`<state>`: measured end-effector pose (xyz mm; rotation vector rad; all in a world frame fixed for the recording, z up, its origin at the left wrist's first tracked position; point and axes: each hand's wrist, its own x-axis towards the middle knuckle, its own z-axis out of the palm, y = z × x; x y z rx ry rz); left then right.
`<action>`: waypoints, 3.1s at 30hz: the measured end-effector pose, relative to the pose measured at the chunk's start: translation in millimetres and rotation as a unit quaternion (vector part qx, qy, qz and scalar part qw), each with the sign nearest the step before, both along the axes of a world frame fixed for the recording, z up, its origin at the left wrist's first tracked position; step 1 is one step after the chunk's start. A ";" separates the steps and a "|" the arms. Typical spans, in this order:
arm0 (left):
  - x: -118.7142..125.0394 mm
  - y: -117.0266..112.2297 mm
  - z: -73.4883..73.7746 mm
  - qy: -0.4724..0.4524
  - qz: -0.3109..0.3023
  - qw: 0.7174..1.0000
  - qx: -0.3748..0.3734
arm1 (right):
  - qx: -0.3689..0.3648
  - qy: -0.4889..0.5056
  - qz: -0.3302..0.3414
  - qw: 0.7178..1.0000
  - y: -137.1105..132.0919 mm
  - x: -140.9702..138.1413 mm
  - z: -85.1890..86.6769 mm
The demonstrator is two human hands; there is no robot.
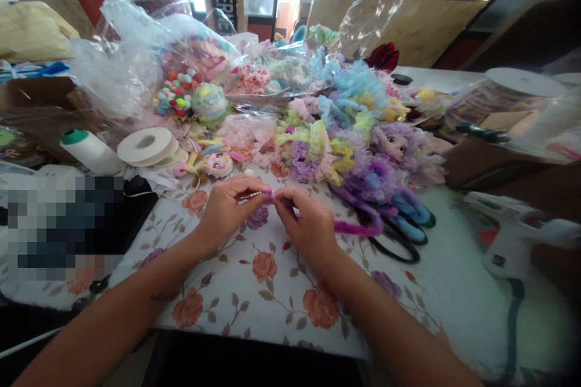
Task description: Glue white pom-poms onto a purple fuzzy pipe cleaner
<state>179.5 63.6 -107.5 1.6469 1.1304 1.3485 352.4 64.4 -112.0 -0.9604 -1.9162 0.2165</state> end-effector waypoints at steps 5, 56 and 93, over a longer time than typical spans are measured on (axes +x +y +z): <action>-0.5 -0.4 2.5 0.031 -0.004 0.999 0.018 | -0.103 0.055 0.008 0.993 1.2 0.7 3.6; 0.4 0.8 6.9 -0.014 -0.103 0.993 -0.056 | -0.332 0.223 0.110 0.910 5.2 15.2 9.2; 16.1 -9.5 -0.9 -0.093 -0.042 0.992 -0.075 | -0.378 0.319 0.069 0.866 -9.9 12.8 7.9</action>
